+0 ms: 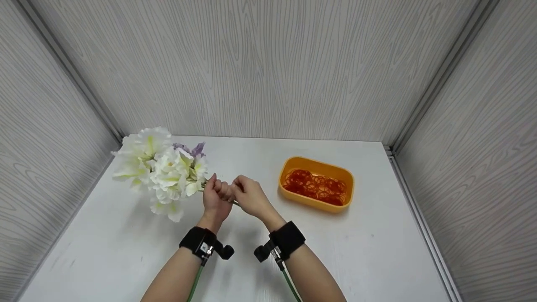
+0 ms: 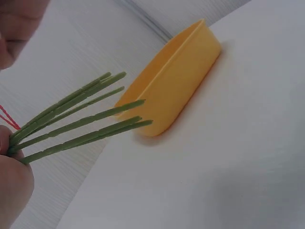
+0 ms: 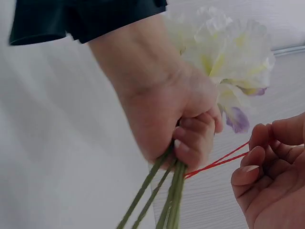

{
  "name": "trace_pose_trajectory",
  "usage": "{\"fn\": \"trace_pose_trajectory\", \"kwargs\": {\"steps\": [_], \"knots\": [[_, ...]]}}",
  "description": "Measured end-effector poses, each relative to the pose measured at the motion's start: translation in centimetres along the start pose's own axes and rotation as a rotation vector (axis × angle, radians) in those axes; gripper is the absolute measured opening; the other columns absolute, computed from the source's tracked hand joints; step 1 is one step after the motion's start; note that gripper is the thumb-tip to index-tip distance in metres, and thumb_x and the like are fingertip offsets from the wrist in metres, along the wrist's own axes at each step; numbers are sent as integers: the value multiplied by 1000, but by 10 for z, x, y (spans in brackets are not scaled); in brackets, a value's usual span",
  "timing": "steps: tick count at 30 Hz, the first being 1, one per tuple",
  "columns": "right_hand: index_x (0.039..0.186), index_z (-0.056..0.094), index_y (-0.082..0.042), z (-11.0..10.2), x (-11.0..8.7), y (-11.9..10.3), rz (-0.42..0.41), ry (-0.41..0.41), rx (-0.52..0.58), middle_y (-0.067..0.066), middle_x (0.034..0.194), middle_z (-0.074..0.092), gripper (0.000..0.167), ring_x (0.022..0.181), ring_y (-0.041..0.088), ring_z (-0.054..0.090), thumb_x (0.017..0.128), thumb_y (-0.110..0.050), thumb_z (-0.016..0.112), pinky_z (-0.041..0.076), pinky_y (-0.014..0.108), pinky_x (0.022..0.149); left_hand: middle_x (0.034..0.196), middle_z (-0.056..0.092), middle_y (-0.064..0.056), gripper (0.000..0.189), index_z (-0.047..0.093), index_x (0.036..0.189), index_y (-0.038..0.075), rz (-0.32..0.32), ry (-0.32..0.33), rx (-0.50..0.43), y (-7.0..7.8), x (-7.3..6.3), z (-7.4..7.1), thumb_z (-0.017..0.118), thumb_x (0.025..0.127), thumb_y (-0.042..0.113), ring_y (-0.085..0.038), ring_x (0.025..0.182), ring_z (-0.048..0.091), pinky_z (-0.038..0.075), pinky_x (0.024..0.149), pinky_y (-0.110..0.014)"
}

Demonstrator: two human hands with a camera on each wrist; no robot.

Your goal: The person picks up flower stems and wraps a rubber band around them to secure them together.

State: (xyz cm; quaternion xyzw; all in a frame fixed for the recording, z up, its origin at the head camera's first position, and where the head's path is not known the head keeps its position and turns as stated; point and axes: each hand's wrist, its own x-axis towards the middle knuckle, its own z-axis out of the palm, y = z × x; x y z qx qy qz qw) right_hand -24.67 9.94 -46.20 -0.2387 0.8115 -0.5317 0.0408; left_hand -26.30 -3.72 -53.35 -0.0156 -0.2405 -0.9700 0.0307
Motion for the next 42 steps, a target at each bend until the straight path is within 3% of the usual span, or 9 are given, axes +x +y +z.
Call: {"fn": "trace_pose_trajectory", "kwargs": {"steps": [5,11,13,18,22,29,34,39,42], "knots": [[89,59,-6,1,-10,11,18,-70,-88,-1,74,50,18,65,13,44,101,-19,56,35,27,57,58,13,2,47,16,64,14,85,33,-205,12,5,-3,25,109,26,-14,51,11,14,51,-28],[91,55,-7,15,-19,31,-52,-222,-171,-3,79,48,15,71,13,47,102,-17,55,39,29,64,61,13,-1,46,16,66,12,183,23,-198,19,9,1,20,110,27,-17,55,13,23,55,-29],[94,55,-6,21,-21,39,-62,-259,-133,-2,84,49,12,75,13,49,102,-15,53,41,30,66,61,12,-2,46,15,66,12,195,17,-209,20,9,4,19,110,27,-17,55,13,23,56,-29],[109,53,-2,29,-25,63,40,-312,108,8,97,54,14,84,24,54,105,-13,46,45,34,67,61,10,-1,47,14,66,13,170,16,-298,23,7,10,20,109,29,-17,56,11,21,56,-29],[109,56,2,28,-23,93,76,-249,200,8,100,57,23,85,35,54,106,-17,44,43,31,64,59,10,0,47,14,66,13,115,-8,-347,22,3,16,21,109,29,-15,53,11,19,54,-28],[101,60,-1,18,-21,120,177,-65,303,9,86,58,26,79,20,53,104,-24,50,42,30,65,59,10,1,47,14,66,13,47,-58,-345,15,-5,19,20,109,30,-15,53,10,18,54,-28],[102,63,0,8,-20,130,247,5,495,7,80,55,20,77,18,51,101,-17,53,44,31,69,58,11,0,48,15,66,12,-19,-85,-266,9,-11,15,19,109,32,-15,51,13,21,54,-29],[88,59,-6,-2,-16,131,295,53,697,5,79,53,15,75,17,50,101,-12,52,43,27,70,58,14,0,48,17,67,13,-126,-147,-144,8,-15,10,19,109,34,-15,51,15,26,56,-29],[87,58,-9,-7,-15,128,330,65,732,3,76,51,16,73,15,51,101,-10,52,43,26,68,59,13,1,47,16,66,13,-191,-170,-104,9,-16,7,21,109,33,-14,52,13,25,55,-28]]}}
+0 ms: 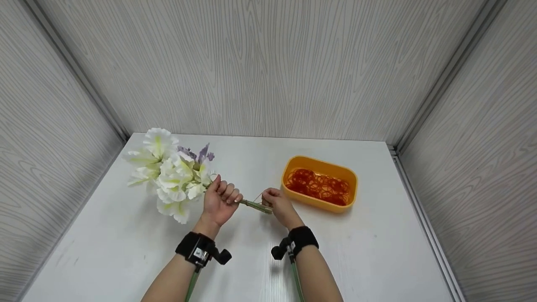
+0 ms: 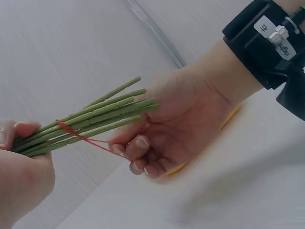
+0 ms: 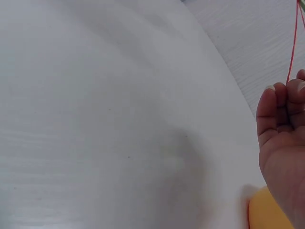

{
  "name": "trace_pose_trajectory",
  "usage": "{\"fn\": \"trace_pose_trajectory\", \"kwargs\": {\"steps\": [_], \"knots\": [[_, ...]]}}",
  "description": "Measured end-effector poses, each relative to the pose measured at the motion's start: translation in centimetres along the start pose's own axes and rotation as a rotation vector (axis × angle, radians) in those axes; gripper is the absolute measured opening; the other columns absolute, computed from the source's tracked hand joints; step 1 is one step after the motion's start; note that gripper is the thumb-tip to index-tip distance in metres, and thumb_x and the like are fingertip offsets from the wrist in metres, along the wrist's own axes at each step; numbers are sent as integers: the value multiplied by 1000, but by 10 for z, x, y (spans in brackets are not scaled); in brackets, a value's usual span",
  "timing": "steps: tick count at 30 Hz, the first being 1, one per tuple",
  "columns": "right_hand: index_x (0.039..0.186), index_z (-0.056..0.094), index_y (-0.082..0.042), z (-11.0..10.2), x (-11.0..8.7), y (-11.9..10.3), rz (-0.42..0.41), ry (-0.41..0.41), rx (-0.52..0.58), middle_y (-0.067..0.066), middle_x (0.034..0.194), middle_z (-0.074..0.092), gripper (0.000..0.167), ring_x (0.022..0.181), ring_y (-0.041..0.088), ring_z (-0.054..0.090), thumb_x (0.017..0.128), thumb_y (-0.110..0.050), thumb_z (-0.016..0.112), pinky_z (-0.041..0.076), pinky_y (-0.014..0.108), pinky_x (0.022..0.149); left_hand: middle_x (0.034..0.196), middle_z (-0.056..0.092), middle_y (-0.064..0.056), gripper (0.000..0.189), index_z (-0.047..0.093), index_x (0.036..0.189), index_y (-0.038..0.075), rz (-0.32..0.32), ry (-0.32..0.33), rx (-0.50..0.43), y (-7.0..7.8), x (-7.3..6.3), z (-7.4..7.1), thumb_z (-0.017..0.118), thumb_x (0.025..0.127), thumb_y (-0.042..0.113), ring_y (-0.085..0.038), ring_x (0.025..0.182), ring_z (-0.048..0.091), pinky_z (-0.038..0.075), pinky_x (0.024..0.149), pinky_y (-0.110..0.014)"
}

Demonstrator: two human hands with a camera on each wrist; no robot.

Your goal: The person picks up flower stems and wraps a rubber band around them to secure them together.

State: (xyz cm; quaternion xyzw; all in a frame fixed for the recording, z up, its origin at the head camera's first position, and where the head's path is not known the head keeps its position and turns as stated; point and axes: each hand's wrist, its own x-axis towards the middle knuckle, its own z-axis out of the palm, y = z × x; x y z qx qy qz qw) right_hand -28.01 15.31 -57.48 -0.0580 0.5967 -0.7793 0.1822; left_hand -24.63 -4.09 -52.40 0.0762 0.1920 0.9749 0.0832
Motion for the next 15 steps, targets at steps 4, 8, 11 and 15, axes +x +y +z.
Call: {"fn": "trace_pose_trajectory", "kwargs": {"steps": [4,8,11,15], "knots": [[85,57,-7,0,1,-7,16,12,81,3,71,50,21,73,16,54,102,-5,47,47,28,73,58,11,3,48,15,65,14,-33,15,16,0,-1,-1,24,109,30,-13,50,11,20,52,-26],[82,56,-3,0,1,-15,-9,13,263,4,64,44,26,68,17,52,103,-1,41,48,28,72,56,12,4,49,15,62,15,-20,55,27,0,-2,-3,26,108,28,-11,47,12,16,50,-26],[81,57,-3,-1,1,-19,-25,16,375,1,59,36,29,57,15,43,103,-1,39,41,24,62,55,12,5,50,16,61,15,-20,83,31,0,-3,-4,28,108,26,-11,46,11,13,49,-26],[81,57,-4,-4,-2,-20,-7,39,369,0,58,35,28,49,13,32,104,-4,41,30,23,53,54,12,5,50,15,59,16,-6,126,70,2,-5,-6,29,106,23,-10,46,10,10,49,-26]]}}
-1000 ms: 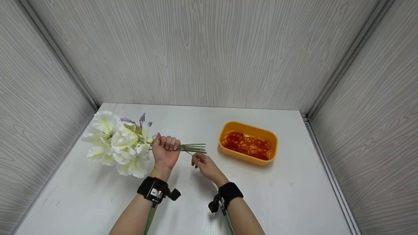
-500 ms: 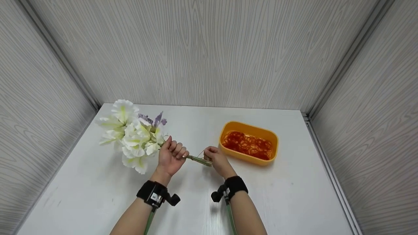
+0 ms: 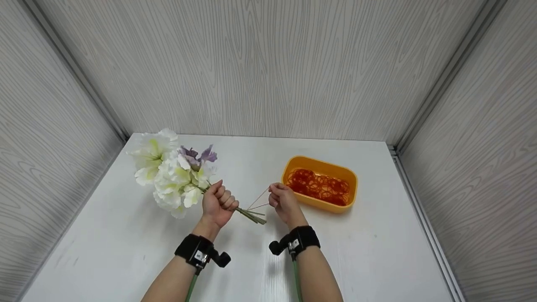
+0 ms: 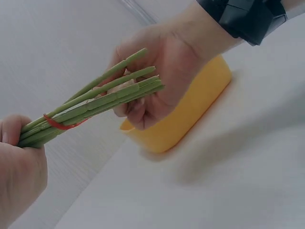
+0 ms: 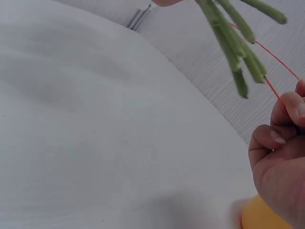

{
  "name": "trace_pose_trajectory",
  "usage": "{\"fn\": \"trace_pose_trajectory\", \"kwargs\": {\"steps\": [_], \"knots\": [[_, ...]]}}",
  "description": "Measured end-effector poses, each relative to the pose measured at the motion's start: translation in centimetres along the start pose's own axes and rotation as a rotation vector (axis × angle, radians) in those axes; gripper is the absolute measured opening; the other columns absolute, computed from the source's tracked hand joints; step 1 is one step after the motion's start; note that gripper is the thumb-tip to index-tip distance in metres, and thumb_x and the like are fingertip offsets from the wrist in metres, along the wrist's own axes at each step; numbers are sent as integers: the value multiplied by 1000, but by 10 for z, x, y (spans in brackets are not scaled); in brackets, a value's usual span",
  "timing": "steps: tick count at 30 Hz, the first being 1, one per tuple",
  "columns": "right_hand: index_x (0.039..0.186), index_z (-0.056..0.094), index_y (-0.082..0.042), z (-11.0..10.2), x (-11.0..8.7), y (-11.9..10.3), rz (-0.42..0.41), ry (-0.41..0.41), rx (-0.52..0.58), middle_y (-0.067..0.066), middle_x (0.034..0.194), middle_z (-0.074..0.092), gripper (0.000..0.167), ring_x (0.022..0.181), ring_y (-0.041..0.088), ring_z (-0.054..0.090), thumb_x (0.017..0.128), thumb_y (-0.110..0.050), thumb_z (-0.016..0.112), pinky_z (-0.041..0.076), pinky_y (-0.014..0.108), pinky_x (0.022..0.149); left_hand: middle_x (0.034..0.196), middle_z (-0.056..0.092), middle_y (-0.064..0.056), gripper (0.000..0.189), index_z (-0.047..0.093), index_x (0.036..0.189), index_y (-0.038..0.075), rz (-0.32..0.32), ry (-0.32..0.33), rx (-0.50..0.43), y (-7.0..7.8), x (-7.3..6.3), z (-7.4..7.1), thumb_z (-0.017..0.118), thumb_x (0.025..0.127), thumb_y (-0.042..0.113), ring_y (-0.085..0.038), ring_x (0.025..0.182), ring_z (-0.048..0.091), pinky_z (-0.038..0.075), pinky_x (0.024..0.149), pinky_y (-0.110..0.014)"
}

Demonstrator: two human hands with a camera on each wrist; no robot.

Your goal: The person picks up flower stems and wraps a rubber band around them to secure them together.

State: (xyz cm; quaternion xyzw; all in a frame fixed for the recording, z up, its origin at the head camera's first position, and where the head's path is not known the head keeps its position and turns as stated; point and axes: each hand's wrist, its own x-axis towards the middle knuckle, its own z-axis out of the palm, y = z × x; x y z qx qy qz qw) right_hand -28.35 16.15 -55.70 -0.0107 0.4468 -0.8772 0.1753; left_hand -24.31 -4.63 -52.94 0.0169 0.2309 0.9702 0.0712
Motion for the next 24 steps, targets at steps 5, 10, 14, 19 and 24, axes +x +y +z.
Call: {"fn": "trace_pose_trajectory", "kwargs": {"steps": [5,10,14,19,24], "knots": [[83,59,-5,-3,-6,4,39,31,-137,-1,58,34,24,48,13,30,103,-7,46,25,24,50,53,13,6,49,17,58,16,86,45,38,5,-2,-4,30,105,21,-9,46,9,9,48,-26],[88,60,-4,-5,-10,9,54,-20,-248,-3,58,33,20,50,12,27,103,-11,48,22,24,50,53,12,5,49,16,59,15,159,19,-4,7,-3,-5,26,106,20,-10,46,9,10,49,-27],[90,58,-2,-3,-13,12,55,-33,-273,-3,58,32,19,50,12,25,103,-12,48,19,26,52,54,11,4,47,15,60,14,204,-10,-41,9,-2,-3,24,106,18,-10,47,8,9,49,-27],[90,58,-5,7,-16,17,76,-59,-233,-4,58,32,18,49,10,27,103,-11,47,21,24,50,55,10,4,46,15,60,15,230,-56,-82,10,-2,-1,21,106,18,-10,47,7,9,49,-26],[89,56,-6,17,-19,17,95,-42,-208,-3,60,34,18,48,8,32,103,-9,45,27,21,48,55,9,4,46,14,60,15,214,-68,-67,10,-3,-1,21,106,18,-10,47,6,8,49,-26]]}}
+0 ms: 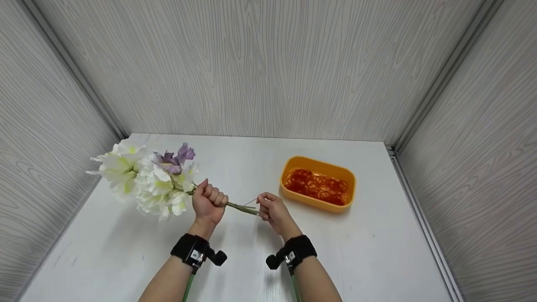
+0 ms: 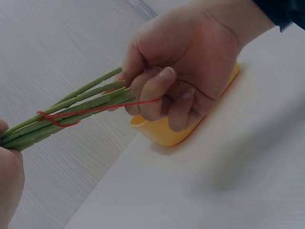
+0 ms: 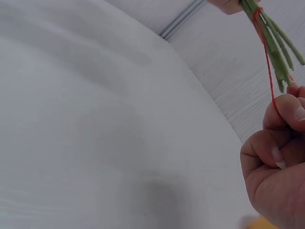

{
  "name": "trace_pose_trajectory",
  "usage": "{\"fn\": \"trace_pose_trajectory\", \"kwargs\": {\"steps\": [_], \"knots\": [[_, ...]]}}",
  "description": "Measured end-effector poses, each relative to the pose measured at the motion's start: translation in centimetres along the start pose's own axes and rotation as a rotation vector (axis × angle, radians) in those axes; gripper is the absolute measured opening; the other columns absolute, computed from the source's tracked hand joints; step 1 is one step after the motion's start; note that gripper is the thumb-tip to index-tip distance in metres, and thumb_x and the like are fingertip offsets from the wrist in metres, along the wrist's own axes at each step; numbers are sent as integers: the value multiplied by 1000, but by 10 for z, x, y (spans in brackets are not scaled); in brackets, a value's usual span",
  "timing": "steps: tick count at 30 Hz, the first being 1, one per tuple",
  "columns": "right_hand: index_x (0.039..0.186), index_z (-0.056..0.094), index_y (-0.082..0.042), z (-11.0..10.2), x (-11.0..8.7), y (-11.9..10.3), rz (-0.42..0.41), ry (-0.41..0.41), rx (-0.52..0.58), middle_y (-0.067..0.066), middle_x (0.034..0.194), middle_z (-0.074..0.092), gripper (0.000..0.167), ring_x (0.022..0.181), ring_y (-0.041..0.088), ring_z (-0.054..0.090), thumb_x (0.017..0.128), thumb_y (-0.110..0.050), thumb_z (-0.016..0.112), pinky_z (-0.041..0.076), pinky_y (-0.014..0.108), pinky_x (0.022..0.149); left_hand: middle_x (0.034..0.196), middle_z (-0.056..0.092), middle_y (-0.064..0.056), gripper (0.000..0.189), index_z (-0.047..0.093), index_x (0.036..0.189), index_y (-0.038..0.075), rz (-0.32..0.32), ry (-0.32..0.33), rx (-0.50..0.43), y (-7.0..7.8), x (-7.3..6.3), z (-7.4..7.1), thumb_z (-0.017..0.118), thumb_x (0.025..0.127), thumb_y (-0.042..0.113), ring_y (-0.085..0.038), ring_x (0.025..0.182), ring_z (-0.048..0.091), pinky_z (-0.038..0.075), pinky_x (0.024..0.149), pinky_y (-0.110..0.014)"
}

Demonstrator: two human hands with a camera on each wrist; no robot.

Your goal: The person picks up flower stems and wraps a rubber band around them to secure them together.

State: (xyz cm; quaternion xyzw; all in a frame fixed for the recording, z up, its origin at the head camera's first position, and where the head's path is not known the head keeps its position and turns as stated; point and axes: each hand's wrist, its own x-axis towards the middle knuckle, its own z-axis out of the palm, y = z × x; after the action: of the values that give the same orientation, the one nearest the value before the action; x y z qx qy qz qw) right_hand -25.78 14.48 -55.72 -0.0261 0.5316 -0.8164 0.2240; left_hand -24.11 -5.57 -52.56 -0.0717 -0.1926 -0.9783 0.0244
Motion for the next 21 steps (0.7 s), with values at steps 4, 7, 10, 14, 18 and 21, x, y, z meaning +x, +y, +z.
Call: {"fn": "trace_pose_trajectory", "kwargs": {"steps": [4,7,10,14,18,21], "knots": [[87,54,-5,7,0,-11,-23,13,-63,-1,62,36,18,51,8,32,102,-8,45,29,20,50,54,10,4,47,16,59,15,-44,-29,25,2,-2,-3,21,106,18,-9,46,7,8,48,-26],[84,56,-5,12,1,-17,-45,23,-123,-1,63,37,19,52,9,34,101,-6,48,30,21,51,53,11,4,47,16,59,15,-69,-47,69,2,-3,-5,22,105,18,-9,46,7,8,48,-26],[81,58,-5,18,3,-22,-61,34,-170,1,64,39,20,53,10,35,99,-4,49,32,21,51,53,12,5,47,16,59,15,-86,-48,160,-1,-4,-7,24,105,18,-10,46,8,9,47,-27],[79,58,-5,29,5,-28,-83,42,-203,1,63,39,21,53,11,36,98,-3,50,33,22,51,50,17,7,48,18,58,15,-160,-33,277,-10,-6,-10,28,105,18,-8,44,11,10,47,-26],[77,56,-4,41,6,-38,-83,75,-203,2,62,38,23,53,12,36,99,-4,48,35,23,51,47,21,10,50,18,57,16,-245,2,352,-20,-8,-14,30,105,19,-7,42,14,11,47,-25],[77,55,-2,50,7,-50,-108,130,-185,1,61,38,25,52,11,35,100,-4,47,34,22,50,47,21,11,50,19,56,17,-271,40,381,-27,-10,-18,33,104,20,-6,42,14,12,46,-25]]}}
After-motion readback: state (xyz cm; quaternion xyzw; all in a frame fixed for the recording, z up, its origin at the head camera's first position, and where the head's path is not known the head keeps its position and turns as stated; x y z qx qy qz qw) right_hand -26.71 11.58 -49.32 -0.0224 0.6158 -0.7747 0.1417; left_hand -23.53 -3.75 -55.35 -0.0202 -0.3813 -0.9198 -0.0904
